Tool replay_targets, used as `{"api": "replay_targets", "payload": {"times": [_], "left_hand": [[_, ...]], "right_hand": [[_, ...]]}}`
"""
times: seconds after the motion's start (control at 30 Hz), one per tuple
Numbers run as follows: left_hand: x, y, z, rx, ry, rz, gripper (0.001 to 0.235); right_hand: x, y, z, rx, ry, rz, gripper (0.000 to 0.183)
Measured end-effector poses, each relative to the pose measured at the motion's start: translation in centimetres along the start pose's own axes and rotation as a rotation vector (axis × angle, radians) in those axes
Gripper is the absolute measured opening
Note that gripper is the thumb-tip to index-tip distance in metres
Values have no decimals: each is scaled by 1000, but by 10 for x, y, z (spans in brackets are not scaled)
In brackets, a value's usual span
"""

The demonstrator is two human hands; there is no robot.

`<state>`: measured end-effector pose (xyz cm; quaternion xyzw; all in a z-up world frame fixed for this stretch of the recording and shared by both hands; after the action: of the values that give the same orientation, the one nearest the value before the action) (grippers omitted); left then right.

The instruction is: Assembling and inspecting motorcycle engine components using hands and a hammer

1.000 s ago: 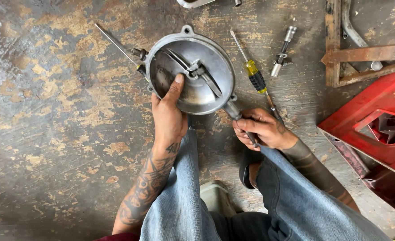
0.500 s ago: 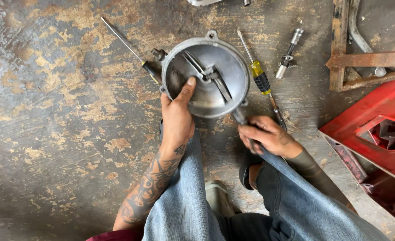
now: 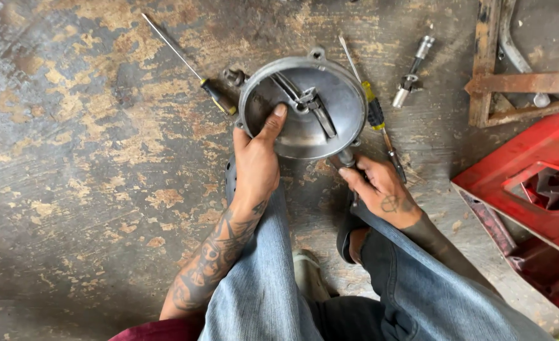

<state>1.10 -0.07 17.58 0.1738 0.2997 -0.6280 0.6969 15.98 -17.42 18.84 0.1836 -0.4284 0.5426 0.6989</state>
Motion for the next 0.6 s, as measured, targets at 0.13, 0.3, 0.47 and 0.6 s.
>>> {"api": "replay_targets", "payload": {"times": [0.13,0.3,0.47,0.6], "left_hand": [[-3,0,1,-34,-4,-31,55],[-32,-12,-11,-57,67,-219,64],[-40,-29,-52,-303,89,157,62],[-29,-4,-74,-8,102,131,40]], "right_hand": [[-28,5,8,207,274,-509,26],[-43,2,21,258,280,-509,34],[-80,-24,24,-85,401,126,39],[-66,-19,18,-124,272,28,23]]}}
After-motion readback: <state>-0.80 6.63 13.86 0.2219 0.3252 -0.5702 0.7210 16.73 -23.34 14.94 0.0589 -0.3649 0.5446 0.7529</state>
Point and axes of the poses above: each hand's wrist, its own z-axis away from the middle knuckle, its own y-axis out of the palm, x = y × z, the point moved 3 cm from there along -z, towards the middle knuckle, and after that the axes turned 12 degrees about -x, right-handed, at the moved point
